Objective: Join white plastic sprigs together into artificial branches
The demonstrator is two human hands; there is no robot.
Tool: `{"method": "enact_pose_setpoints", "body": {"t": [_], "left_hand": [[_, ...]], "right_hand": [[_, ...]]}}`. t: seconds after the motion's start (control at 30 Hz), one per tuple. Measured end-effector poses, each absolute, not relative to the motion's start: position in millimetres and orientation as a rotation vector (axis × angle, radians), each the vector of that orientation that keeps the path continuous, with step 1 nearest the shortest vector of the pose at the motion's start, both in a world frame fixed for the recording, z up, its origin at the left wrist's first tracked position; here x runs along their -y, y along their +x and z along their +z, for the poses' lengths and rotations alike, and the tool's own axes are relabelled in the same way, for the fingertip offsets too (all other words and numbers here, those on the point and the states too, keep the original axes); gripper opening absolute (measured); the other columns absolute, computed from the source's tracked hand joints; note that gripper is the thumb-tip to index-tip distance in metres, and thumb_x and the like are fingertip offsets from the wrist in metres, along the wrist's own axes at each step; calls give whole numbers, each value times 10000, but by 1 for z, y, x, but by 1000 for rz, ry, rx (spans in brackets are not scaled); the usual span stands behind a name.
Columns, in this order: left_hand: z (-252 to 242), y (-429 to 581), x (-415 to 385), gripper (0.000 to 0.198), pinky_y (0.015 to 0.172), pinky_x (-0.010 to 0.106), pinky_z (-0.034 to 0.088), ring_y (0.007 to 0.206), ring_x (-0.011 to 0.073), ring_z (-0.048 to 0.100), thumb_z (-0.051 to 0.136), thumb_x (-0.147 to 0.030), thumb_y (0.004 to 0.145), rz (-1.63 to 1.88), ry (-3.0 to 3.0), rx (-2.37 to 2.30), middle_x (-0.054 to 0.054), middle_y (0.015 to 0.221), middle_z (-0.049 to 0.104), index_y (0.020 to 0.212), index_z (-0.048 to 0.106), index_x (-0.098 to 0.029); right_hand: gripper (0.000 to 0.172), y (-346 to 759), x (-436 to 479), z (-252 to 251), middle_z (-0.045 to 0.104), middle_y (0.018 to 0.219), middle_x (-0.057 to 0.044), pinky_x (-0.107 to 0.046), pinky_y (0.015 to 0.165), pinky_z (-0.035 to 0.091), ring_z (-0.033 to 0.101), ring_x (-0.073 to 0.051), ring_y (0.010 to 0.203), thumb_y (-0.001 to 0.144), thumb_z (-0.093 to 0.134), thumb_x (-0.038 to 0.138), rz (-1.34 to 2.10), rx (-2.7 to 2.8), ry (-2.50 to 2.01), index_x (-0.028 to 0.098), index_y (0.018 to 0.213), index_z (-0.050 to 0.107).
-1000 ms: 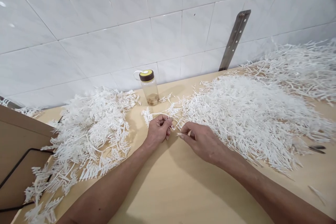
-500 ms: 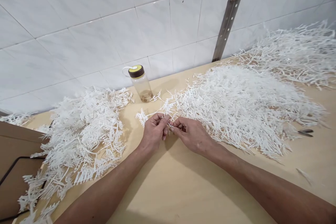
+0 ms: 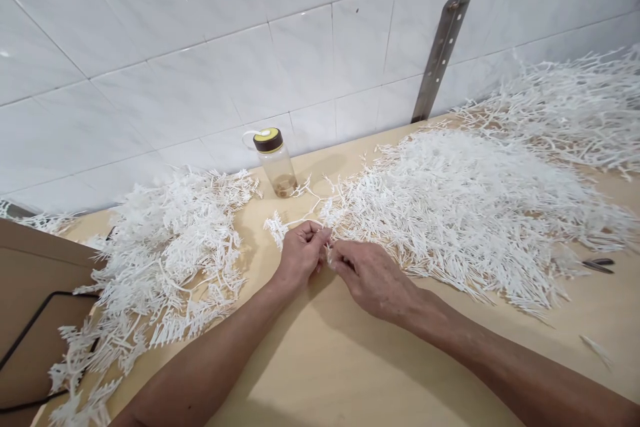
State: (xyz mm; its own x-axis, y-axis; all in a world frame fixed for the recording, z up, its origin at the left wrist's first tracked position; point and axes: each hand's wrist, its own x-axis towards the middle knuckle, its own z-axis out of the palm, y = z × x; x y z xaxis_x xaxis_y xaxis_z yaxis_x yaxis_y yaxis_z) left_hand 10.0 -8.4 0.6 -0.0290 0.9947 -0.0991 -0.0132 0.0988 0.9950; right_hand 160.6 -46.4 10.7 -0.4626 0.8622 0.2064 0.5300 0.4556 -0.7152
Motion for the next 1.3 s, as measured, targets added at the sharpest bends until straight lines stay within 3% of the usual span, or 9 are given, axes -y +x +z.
{"method": "enact_pose_setpoints", "body": {"t": [0.17, 0.37, 0.47, 0.6, 0.7, 0.9, 1.1, 1.3], "left_hand": [[2, 5, 4, 339, 317, 183, 312, 315, 48, 394, 740, -466, 743, 1189, 1208, -1344, -51, 496, 558, 672, 589, -170], [1, 4, 7, 316, 340, 197, 373, 333, 60, 416, 730, -469, 762, 1212, 1252, -1286, -41, 504, 560, 721, 664, -162], [4, 6, 9, 305, 319, 191, 330, 327, 61, 421, 731, -455, 763, 1208, 1264, -1303, -34, 507, 566, 735, 677, -155], [6, 12, 16, 301, 308, 191, 310, 321, 69, 426, 714, -450, 773, 1176, 1284, -1327, -44, 468, 529, 733, 667, -156], [5, 16, 21, 302, 312, 194, 320, 328, 70, 421, 695, -456, 785, 1138, 1278, -1334, -44, 477, 524, 737, 663, -159], [6, 17, 24, 352, 349, 205, 345, 384, 70, 447, 752, -463, 728, 1077, 1168, -1238, 5, 654, 651, 903, 713, -160], [11, 13, 21, 354, 538, 223, 453, 595, 100, 550, 770, -473, 728, 1092, 909, -1001, 57, 780, 668, 762, 698, -129], [8, 9, 16, 301, 535, 215, 439, 546, 86, 528, 837, -347, 674, 1119, 776, -951, 4, 683, 625, 725, 613, -152]], "right_hand": [[188, 153, 63, 12, 598, 705, 8, -278, 625, 330, 488, -133, 648, 893, 524, 145, 910, 2333, -1021, 188, 711, 501], [80, 170, 41, 19, 653, 742, 11, -274, 641, 391, 578, -144, 680, 870, 582, 171, 885, 2165, -1149, 200, 803, 617], [142, 184, 27, 28, 657, 751, -6, -280, 594, 431, 607, -145, 603, 913, 548, 282, 934, 1993, -1289, 205, 864, 656], [368, 193, 15, 33, 640, 753, -8, -283, 497, 450, 589, -121, 438, 932, 507, 528, 1179, 1638, -1408, 191, 1025, 622], [466, 192, 11, 26, 641, 747, -12, -280, 469, 456, 581, -114, 414, 900, 509, 628, 1340, 1525, -1320, 182, 976, 621], [305, 187, 4, 11, 558, 609, 34, -244, 417, 419, 569, -112, 415, 857, 633, 487, 1295, 1466, -1265, 186, 815, 616], [264, 188, 8, 22, 534, 567, 50, -227, 424, 389, 584, -106, 408, 900, 567, 412, 1196, 1607, -1326, 185, 768, 596], [211, 185, 8, 20, 548, 635, 52, -236, 420, 419, 569, -96, 405, 866, 603, 403, 1234, 1557, -1282, 195, 844, 635]]}}
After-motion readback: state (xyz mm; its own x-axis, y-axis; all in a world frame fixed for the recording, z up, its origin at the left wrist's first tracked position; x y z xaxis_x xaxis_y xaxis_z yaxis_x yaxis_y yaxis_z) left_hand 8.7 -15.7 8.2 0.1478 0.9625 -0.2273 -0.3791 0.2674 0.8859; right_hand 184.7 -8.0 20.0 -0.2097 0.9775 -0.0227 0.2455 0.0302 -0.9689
